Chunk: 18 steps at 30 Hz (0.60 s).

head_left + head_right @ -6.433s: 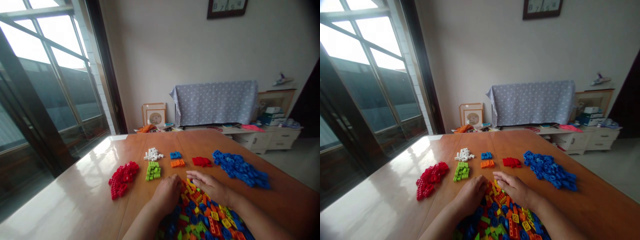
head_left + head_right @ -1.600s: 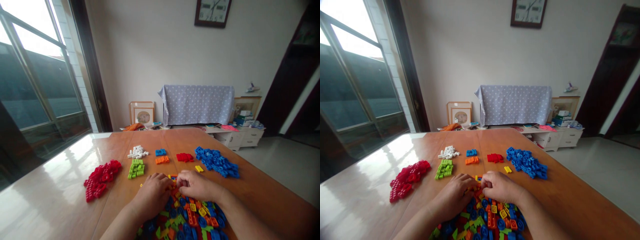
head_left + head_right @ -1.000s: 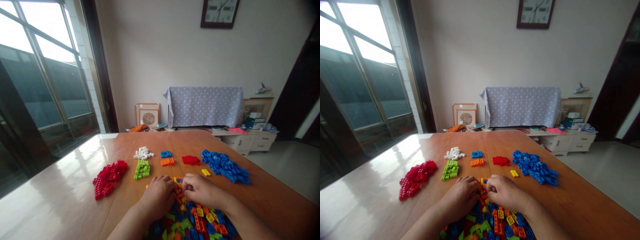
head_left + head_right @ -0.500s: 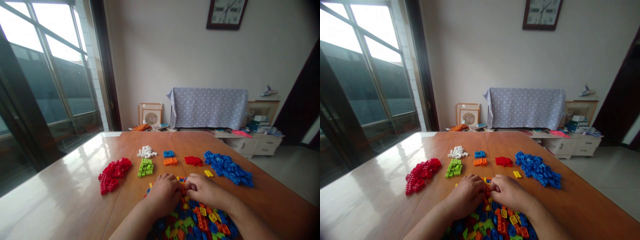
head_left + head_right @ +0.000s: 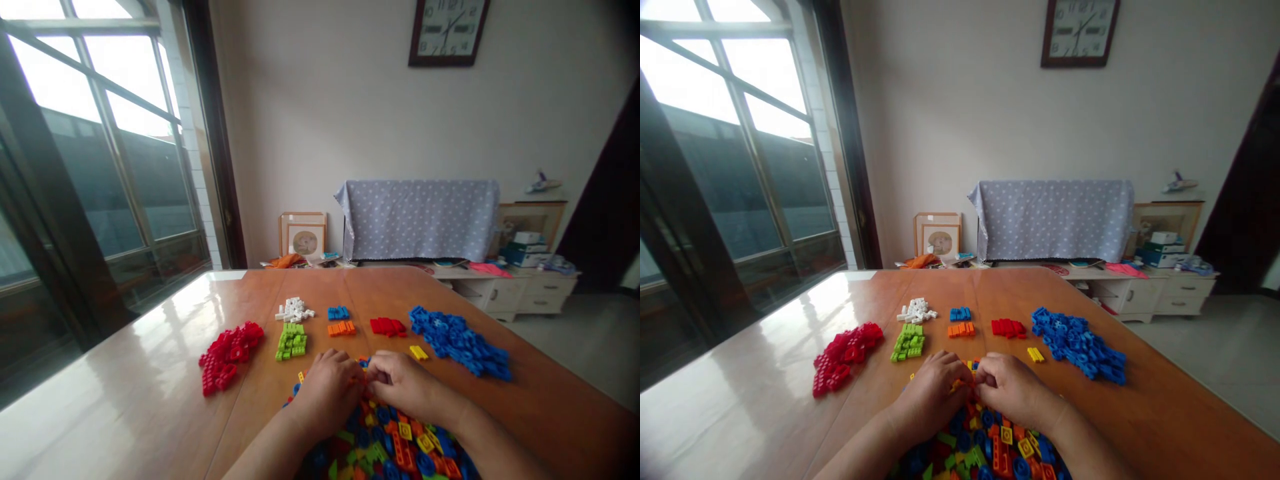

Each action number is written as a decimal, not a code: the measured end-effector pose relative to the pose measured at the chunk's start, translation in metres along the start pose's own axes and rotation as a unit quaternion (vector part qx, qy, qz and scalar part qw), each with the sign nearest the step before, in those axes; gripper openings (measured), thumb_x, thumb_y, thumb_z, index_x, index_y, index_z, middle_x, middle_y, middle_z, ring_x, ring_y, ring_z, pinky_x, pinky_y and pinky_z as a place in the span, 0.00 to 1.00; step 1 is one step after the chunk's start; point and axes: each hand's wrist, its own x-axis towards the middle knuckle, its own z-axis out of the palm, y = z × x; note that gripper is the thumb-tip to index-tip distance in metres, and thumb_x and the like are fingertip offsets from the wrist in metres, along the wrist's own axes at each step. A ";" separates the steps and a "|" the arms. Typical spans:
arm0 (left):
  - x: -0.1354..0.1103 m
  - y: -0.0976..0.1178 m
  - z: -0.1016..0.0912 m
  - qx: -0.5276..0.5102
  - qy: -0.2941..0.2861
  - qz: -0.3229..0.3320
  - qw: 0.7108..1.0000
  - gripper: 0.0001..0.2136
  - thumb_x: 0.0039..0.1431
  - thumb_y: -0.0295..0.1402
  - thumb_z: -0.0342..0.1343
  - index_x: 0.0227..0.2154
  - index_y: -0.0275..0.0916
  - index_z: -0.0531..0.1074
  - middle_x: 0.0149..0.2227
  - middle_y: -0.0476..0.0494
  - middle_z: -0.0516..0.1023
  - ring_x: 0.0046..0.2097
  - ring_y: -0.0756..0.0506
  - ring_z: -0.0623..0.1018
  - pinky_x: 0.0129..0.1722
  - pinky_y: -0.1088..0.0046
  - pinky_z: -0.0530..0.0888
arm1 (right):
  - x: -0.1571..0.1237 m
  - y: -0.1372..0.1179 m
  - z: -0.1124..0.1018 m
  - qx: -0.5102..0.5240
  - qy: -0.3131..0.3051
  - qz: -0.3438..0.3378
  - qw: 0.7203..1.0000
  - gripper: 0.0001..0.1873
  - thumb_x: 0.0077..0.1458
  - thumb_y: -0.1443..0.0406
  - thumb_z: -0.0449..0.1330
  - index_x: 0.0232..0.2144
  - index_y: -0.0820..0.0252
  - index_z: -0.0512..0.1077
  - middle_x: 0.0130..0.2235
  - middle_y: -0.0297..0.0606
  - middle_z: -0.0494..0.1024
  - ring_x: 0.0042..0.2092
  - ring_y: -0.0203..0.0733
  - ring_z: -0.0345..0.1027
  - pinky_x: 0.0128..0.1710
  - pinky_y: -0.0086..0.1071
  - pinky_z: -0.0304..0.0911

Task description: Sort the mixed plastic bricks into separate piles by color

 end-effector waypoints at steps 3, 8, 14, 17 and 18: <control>0.002 -0.002 -0.005 0.003 0.019 -0.018 1.000 0.06 0.61 0.35 0.55 0.35 0.44 0.77 0.38 0.45 0.77 0.44 0.43 0.73 0.43 0.68 0.67 | 0.001 0.000 -0.002 0.016 0.020 -0.001 1.000 0.04 0.54 0.63 0.62 0.30 0.58 0.75 0.29 0.31 0.71 0.31 0.36 0.65 0.29 0.27 0.54; 0.007 -0.010 -0.017 0.016 0.093 -0.105 0.990 0.06 0.61 0.35 0.55 0.35 0.42 0.76 0.39 0.46 0.79 0.44 0.44 0.75 0.43 0.70 0.67 | 0.001 0.008 -0.012 0.018 0.095 0.023 0.995 0.08 0.58 0.61 0.58 0.32 0.58 0.75 0.29 0.32 0.73 0.32 0.37 0.66 0.31 0.28 0.55; 0.018 -0.004 -0.035 0.090 0.074 -0.201 0.973 0.05 0.60 0.36 0.55 0.35 0.46 0.76 0.41 0.49 0.80 0.47 0.43 0.75 0.46 0.68 0.65 | 0.000 0.018 -0.018 0.011 0.117 0.039 0.992 0.10 0.57 0.61 0.57 0.29 0.58 0.75 0.30 0.33 0.75 0.33 0.38 0.68 0.32 0.29 0.55; 0.030 -0.003 -0.039 0.137 0.076 -0.200 0.967 0.06 0.59 0.37 0.55 0.35 0.46 0.76 0.42 0.48 0.80 0.47 0.42 0.75 0.50 0.64 0.63 | 0.001 0.022 -0.018 0.020 0.124 0.034 0.991 0.10 0.58 0.61 0.56 0.29 0.58 0.74 0.31 0.34 0.76 0.33 0.38 0.69 0.34 0.29 0.56; 0.035 -0.005 -0.039 0.150 0.079 -0.194 0.966 0.06 0.59 0.37 0.55 0.35 0.46 0.76 0.42 0.47 0.80 0.47 0.42 0.75 0.50 0.64 0.63 | 0.001 0.023 -0.018 0.024 0.127 0.031 0.991 0.10 0.58 0.61 0.56 0.29 0.58 0.74 0.31 0.34 0.77 0.34 0.38 0.69 0.34 0.29 0.56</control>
